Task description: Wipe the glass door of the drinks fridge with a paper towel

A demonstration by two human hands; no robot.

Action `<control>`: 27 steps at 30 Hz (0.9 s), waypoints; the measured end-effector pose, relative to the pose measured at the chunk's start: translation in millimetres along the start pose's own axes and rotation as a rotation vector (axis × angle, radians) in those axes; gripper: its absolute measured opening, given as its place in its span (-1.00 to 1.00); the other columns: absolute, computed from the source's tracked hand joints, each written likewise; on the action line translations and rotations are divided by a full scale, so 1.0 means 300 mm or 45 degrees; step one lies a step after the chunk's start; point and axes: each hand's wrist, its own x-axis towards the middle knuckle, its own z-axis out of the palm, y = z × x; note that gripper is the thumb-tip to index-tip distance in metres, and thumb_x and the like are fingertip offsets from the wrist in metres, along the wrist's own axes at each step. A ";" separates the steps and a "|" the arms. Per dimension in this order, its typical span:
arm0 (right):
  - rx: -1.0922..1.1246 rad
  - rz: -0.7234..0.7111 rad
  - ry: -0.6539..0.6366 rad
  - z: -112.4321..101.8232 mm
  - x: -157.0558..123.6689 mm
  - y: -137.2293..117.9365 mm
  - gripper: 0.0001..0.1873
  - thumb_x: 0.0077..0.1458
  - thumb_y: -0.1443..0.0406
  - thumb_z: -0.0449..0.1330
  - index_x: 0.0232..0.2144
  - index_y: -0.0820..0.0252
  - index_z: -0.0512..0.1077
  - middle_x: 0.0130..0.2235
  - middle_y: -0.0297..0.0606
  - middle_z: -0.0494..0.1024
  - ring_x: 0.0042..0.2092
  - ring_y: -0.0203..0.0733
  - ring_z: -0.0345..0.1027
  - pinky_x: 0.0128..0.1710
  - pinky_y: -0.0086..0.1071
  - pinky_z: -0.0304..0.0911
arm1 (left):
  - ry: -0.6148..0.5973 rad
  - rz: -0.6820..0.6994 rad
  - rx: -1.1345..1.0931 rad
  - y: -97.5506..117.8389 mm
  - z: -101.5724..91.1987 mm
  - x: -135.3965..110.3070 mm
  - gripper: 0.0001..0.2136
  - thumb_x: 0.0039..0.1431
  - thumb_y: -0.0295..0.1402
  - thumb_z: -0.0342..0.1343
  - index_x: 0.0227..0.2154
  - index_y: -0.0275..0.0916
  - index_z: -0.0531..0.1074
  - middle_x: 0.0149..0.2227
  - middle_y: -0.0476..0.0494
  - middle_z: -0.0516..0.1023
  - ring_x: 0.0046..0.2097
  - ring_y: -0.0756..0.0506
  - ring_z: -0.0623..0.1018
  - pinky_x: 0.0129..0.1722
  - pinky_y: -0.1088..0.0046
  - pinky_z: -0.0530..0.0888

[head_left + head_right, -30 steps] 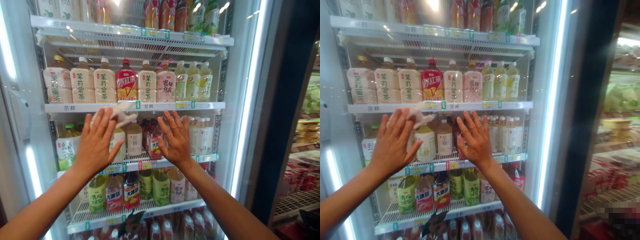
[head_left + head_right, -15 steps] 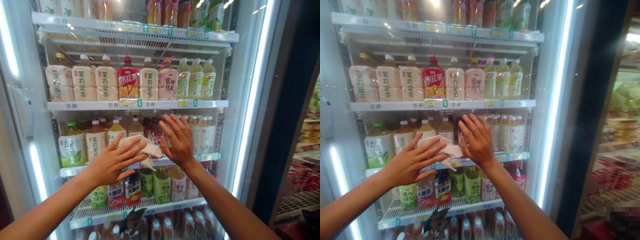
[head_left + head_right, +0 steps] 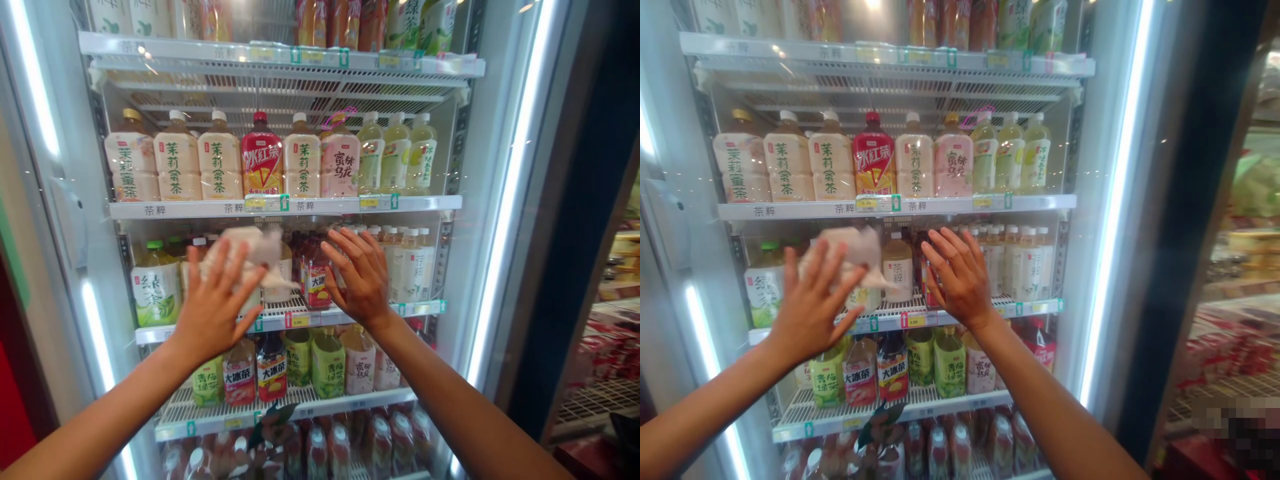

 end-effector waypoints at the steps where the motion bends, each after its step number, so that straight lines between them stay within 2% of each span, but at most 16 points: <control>1: 0.001 0.006 -0.002 0.000 0.000 0.000 -0.31 0.21 0.39 0.16 0.36 0.04 0.16 0.25 -0.14 0.47 0.33 0.00 0.27 0.34 0.10 0.18 | -0.041 0.202 -0.013 0.003 -0.001 0.000 -0.23 0.30 -0.01 0.04 0.45 -0.01 -0.16 0.52 -0.07 -0.28 0.52 -0.21 -0.25 0.48 -0.02 -0.33; 2: 0.003 0.010 -0.003 0.000 0.000 0.000 -0.31 0.21 0.39 0.16 0.36 0.05 0.17 0.25 -0.14 0.47 0.33 0.00 0.27 0.34 0.10 0.18 | -0.082 0.344 -0.016 0.004 -0.002 0.001 -0.25 0.31 0.01 0.02 0.45 0.00 -0.15 0.52 -0.06 -0.21 0.52 -0.17 -0.21 0.49 0.03 -0.33; 3: 0.004 0.010 0.001 0.000 0.000 0.000 -0.32 0.21 0.39 0.16 0.36 0.06 0.18 0.24 -0.13 0.47 0.33 0.00 0.27 0.34 0.10 0.19 | -0.096 0.369 -0.004 0.002 -0.003 0.003 -0.26 0.31 0.00 0.01 0.45 0.02 -0.15 0.51 -0.05 -0.15 0.51 -0.14 -0.17 0.49 0.04 -0.33; 4: 0.006 0.007 0.004 -0.001 0.000 -0.001 -0.32 0.22 0.39 0.16 0.35 0.07 0.19 0.24 -0.12 0.48 0.33 0.00 0.27 0.34 0.11 0.19 | -0.084 0.272 0.018 0.000 -0.003 0.005 -0.27 0.31 -0.02 0.02 0.45 0.04 -0.14 0.51 -0.06 -0.12 0.51 -0.15 -0.14 0.49 0.01 -0.34; 6: 0.005 0.004 0.005 -0.002 0.000 -0.001 -0.33 0.22 0.39 0.16 0.35 0.06 0.19 0.23 -0.12 0.48 0.32 0.00 0.28 0.33 0.11 0.20 | -0.024 -0.089 0.055 0.000 -0.003 0.009 -0.22 0.29 -0.05 0.08 0.45 0.01 -0.17 0.51 -0.17 -0.19 0.51 -0.26 -0.17 0.45 -0.16 -0.34; 7: 0.004 0.005 0.003 -0.002 0.000 -0.001 -0.33 0.23 0.39 0.15 0.35 0.05 0.18 0.23 -0.13 0.49 0.32 0.00 0.28 0.33 0.11 0.20 | -0.013 -0.174 0.053 0.005 -0.002 0.008 -0.19 0.27 -0.04 0.10 0.46 -0.03 -0.18 0.51 -0.21 -0.22 0.51 -0.31 -0.21 0.44 -0.22 -0.33; 8: 0.002 0.006 0.000 -0.003 0.001 -0.001 -0.33 0.23 0.39 0.15 0.35 0.04 0.17 0.23 -0.14 0.49 0.32 0.00 0.28 0.33 0.11 0.20 | -0.029 -0.126 0.037 0.013 0.000 0.005 -0.17 0.26 -0.02 0.10 0.46 -0.06 -0.19 0.51 -0.23 -0.23 0.51 -0.32 -0.23 0.45 -0.21 -0.30; 11: 0.000 0.017 -0.009 -0.006 0.001 0.000 -0.33 0.23 0.38 0.15 0.36 0.04 0.16 0.23 -0.14 0.48 0.32 0.00 0.29 0.33 0.12 0.20 | -0.124 0.366 -0.021 0.034 0.006 -0.015 -0.24 0.29 0.05 0.01 0.45 -0.06 -0.10 0.50 -0.09 -0.06 0.51 -0.19 -0.21 0.50 0.01 -0.26; 12: 0.001 0.017 -0.011 -0.006 0.001 0.000 -0.33 0.23 0.38 0.14 0.36 0.04 0.16 0.23 -0.14 0.48 0.32 0.00 0.28 0.33 0.12 0.20 | -0.142 0.427 -0.017 0.034 0.007 -0.021 -0.27 0.31 0.05 -0.02 0.44 -0.04 -0.07 0.49 -0.06 -0.01 0.51 -0.14 -0.18 0.50 0.05 -0.28; 13: 0.003 0.016 -0.012 -0.006 0.000 0.000 -0.33 0.23 0.38 0.14 0.36 0.03 0.16 0.23 -0.14 0.48 0.32 0.00 0.28 0.33 0.12 0.20 | -0.141 0.374 -0.001 0.030 0.008 -0.027 -0.29 0.33 0.03 -0.04 0.44 -0.03 -0.07 0.48 -0.05 0.01 0.52 -0.13 -0.17 0.49 0.04 -0.31; 16: 0.012 0.000 -0.006 -0.005 -0.001 0.000 -0.32 0.22 0.39 0.16 0.35 0.05 0.17 0.23 -0.12 0.48 0.33 0.00 0.26 0.33 0.11 0.20 | -0.077 -0.064 0.050 0.018 0.009 -0.042 -0.21 0.31 0.03 0.01 0.46 -0.07 -0.20 0.50 -0.18 -0.11 0.52 -0.24 -0.23 0.46 -0.15 -0.36; 18: 0.014 -0.002 -0.004 -0.004 -0.002 0.000 -0.31 0.21 0.40 0.16 0.35 0.06 0.17 0.23 -0.12 0.48 0.34 0.00 0.26 0.34 0.11 0.20 | -0.086 -0.043 0.024 0.029 0.013 -0.051 -0.14 0.28 0.08 0.02 0.46 -0.13 -0.24 0.51 -0.22 -0.17 0.51 -0.28 -0.26 0.46 -0.13 -0.32; 21: 0.014 0.023 -0.020 -0.002 -0.005 0.001 -0.28 0.22 0.39 0.15 0.38 0.01 0.12 0.25 -0.16 0.46 0.34 0.00 0.26 0.34 0.12 0.19 | -0.175 0.262 -0.022 0.051 0.019 -0.049 -0.17 0.27 0.13 -0.01 0.46 -0.14 -0.14 0.50 -0.12 -0.09 0.52 -0.19 -0.21 0.50 0.05 -0.30; 22: 0.015 0.030 -0.028 -0.002 -0.006 0.001 -0.27 0.22 0.39 0.15 0.39 -0.01 0.11 0.26 -0.17 0.45 0.34 0.00 0.26 0.34 0.12 0.19 | -0.175 0.251 -0.014 0.052 0.020 -0.041 -0.20 0.29 0.11 -0.02 0.46 -0.12 -0.13 0.50 -0.10 -0.07 0.52 -0.17 -0.20 0.49 0.06 -0.32; 25: 0.022 0.032 -0.041 -0.003 -0.006 0.002 -0.26 0.23 0.38 0.15 0.40 -0.04 0.07 0.27 -0.19 0.45 0.33 0.01 0.26 0.34 0.12 0.19 | -0.059 -0.122 0.026 0.050 0.021 -0.005 -0.18 0.29 0.04 0.02 0.46 -0.12 -0.19 0.51 -0.20 -0.21 0.52 -0.25 -0.24 0.46 -0.11 -0.36; 27: 0.021 0.031 -0.039 -0.003 -0.005 0.001 -0.26 0.23 0.38 0.14 0.40 -0.04 0.08 0.26 -0.19 0.45 0.33 0.00 0.27 0.34 0.12 0.19 | -0.029 -0.148 0.005 0.061 0.023 0.010 -0.14 0.26 0.07 0.04 0.46 -0.20 -0.18 0.51 -0.27 -0.31 0.51 -0.32 -0.28 0.46 -0.13 -0.33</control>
